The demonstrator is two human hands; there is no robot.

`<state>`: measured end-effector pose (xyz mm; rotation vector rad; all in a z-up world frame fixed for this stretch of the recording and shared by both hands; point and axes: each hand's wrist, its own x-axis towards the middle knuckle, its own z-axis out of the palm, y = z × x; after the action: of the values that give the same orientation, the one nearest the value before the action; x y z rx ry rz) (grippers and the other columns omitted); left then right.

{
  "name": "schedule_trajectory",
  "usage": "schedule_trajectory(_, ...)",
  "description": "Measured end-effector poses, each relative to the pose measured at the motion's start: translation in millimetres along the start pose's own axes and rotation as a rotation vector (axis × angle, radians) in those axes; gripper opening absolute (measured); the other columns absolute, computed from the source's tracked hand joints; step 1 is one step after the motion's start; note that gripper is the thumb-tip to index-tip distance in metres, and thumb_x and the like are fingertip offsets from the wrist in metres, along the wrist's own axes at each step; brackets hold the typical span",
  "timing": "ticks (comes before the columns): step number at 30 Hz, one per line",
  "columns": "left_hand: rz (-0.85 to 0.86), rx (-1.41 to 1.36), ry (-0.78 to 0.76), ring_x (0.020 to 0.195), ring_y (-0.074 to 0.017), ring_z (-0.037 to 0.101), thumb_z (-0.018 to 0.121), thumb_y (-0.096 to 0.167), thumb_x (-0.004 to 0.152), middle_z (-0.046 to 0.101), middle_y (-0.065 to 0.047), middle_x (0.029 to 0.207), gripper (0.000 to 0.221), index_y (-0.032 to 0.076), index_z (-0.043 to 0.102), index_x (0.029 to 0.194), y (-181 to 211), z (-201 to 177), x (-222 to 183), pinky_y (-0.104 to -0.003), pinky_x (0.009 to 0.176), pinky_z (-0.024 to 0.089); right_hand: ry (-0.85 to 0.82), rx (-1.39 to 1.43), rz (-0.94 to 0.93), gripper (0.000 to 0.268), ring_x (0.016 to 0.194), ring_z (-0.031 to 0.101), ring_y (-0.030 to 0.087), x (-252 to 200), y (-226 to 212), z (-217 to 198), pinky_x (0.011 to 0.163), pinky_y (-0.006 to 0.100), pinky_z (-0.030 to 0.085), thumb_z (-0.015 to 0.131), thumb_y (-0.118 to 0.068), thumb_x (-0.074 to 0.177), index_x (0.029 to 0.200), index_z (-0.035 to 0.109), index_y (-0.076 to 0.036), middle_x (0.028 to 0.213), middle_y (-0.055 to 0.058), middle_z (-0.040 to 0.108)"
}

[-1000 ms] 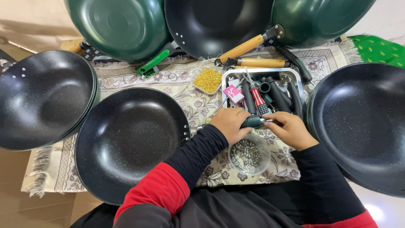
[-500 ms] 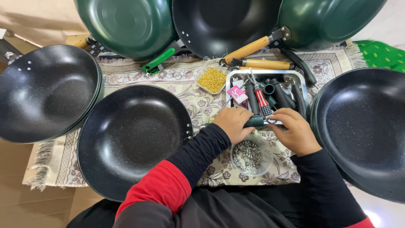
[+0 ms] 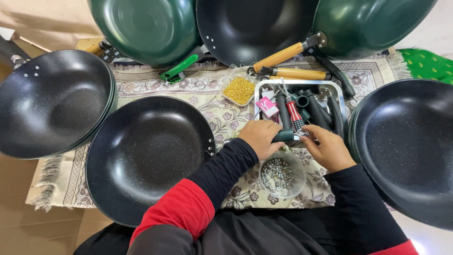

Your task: Assembling handles onto woks and pans using a screwdriver and other assembly tools.

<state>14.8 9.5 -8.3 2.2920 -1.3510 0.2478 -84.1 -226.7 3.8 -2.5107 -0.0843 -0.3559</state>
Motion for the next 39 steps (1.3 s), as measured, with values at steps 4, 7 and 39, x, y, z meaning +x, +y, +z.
schedule_trajectory(4, -0.014, -0.008, -0.038, 0.092, -0.0290, 0.073, 0.063, 0.046, 0.094, 0.070, -0.011, 0.105, 0.046, 0.009, 0.065, 0.122, 0.7, -9.3, -1.5, -0.041, 0.082, 0.057, -0.043, 0.075, 0.097, 0.029, 0.082, 0.075, 0.033, 2.8, 15.2, 16.6, 0.065, 0.045, 0.062, 0.065, -0.020, 0.100, 0.127, 0.070, -0.013, 0.091, 0.014, 0.078)
schedule_trajectory(7, -0.015, -0.026, -0.038, 0.091, -0.0301, 0.073, 0.064, 0.044, 0.094, 0.070, -0.012, 0.104, 0.046, 0.008, 0.065, 0.122, 1.1, -14.7, -2.9, -0.042, 0.083, 0.057, 0.020, 0.249, 0.194, 0.020, 0.072, 0.076, 0.021, 2.7, 15.6, 29.9, 0.064, 0.035, 0.061, 0.063, -0.020, 0.102, 0.118, 0.073, -0.013, 0.081, 0.010, 0.078)
schedule_trajectory(39, -0.008, 0.007, 0.096, 0.086, -0.0307, 0.073, 0.064, 0.050, 0.090, 0.069, -0.008, 0.097, 0.048, 0.012, 0.066, 0.118, -11.3, 14.1, -6.4, -0.043, 0.076, 0.057, 0.019, 0.244, -0.315, 0.047, 0.108, 0.068, 0.040, 12.8, -15.3, 21.5, 0.082, 0.047, 0.060, 0.079, -0.008, 0.083, 0.129, 0.069, -0.001, 0.121, 0.020, 0.069)
